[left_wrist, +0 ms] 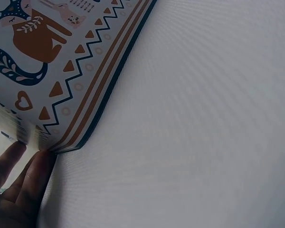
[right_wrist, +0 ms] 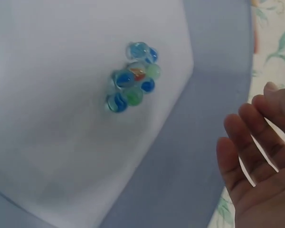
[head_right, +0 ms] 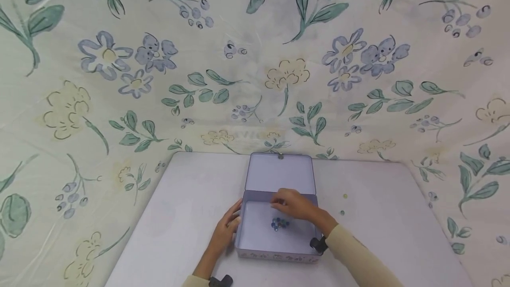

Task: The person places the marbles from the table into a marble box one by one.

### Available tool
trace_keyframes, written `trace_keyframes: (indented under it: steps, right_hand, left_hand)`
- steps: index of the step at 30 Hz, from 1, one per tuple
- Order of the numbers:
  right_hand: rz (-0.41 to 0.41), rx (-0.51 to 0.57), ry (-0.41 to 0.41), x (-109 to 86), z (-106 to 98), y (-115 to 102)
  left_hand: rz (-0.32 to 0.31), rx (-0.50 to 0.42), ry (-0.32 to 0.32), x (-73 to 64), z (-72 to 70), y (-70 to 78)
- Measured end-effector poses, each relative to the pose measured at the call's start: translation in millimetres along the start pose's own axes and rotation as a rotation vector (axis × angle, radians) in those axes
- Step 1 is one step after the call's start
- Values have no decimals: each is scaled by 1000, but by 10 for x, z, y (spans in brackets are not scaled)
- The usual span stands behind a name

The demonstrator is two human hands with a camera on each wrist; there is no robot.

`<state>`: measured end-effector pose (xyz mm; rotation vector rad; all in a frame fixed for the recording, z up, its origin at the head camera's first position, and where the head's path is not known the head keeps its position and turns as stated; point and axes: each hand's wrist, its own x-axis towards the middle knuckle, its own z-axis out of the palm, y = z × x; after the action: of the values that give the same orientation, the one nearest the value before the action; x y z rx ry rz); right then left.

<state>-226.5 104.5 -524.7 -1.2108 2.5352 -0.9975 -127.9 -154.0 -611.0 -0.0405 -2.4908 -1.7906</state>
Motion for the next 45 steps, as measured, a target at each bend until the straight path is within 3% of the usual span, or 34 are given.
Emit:
trace_keyframes:
  steps: [12, 17, 24, 27, 33, 45]
  right_hand:
    - [-26, -19, 137, -200, -382, -21]
    - [56, -33, 190, -371, -564, 72]
    - [138, -101, 336, -681, -860, 297]
    - [191, -122, 353, -805, -938, 375]
    - [279, -129, 357, -1012, -968, 527]
    - [398, -128, 351, -1229, -860, 716]
  left_hand:
    - [-7, 13, 4, 24, 12, -5]
    - [-17, 6, -12, 15, 14, -6]
    - [1, 7, -12, 27, 10, -18]
    - [4, 11, -5, 28, 11, -15]
    - [3, 4, -5, 11, 19, -19]
    - [19, 9, 6, 9, 17, -23]
